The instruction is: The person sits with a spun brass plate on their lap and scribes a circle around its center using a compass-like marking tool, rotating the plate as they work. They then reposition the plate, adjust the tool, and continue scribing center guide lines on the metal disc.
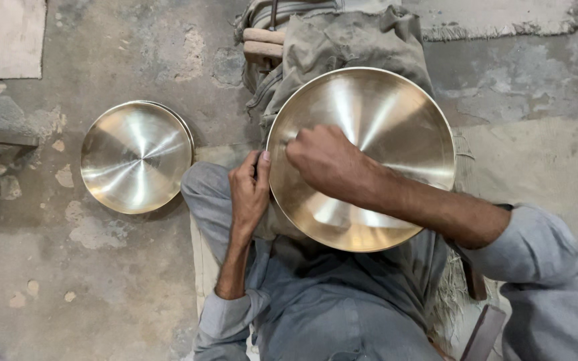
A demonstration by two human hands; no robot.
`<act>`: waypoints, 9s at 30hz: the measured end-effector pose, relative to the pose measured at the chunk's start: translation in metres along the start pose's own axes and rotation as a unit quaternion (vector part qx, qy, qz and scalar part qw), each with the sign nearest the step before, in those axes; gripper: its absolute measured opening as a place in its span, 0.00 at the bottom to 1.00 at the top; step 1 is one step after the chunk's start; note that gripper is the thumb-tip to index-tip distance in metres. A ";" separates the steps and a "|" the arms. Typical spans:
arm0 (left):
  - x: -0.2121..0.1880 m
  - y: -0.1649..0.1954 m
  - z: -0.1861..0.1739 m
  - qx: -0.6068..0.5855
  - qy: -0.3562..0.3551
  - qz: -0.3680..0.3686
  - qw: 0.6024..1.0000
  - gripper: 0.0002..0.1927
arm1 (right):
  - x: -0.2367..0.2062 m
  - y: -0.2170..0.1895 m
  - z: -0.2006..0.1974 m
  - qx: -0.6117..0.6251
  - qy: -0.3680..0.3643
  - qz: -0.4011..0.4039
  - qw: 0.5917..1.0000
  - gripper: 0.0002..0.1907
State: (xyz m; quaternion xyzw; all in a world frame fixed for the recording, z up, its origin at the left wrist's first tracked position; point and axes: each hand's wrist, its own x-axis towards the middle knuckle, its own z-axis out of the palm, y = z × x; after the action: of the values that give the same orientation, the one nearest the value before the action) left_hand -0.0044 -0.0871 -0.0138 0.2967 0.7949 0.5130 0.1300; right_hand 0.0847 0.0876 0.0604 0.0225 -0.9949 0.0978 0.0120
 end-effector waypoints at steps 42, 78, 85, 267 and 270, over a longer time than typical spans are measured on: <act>-0.009 0.008 0.007 0.012 -0.044 -0.018 0.999 0.22 | 0.003 0.007 -0.008 0.006 -0.097 0.111 0.989 0.08; 0.026 0.007 0.010 0.000 -0.060 -0.030 0.998 0.18 | 0.012 0.036 -0.017 0.064 -0.026 0.140 0.988 0.09; 0.030 0.016 0.008 0.019 -0.053 0.009 0.998 0.15 | -0.033 -0.013 -0.003 0.088 -0.156 -0.042 0.983 0.18; 0.035 0.036 0.002 0.057 -0.091 -0.001 0.994 0.19 | -0.039 0.000 -0.056 0.154 -0.275 -0.205 0.927 0.03; -0.010 0.029 -0.010 0.009 -0.140 -0.054 0.989 0.20 | -0.031 0.001 -0.050 0.153 -0.264 -0.210 0.929 0.02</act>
State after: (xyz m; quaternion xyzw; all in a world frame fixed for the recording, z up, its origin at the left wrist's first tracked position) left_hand 0.0084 -0.0918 0.0158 0.3229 0.7884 0.4517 0.2649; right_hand 0.1169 0.0994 0.1083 0.2573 -0.9078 0.2343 -0.2340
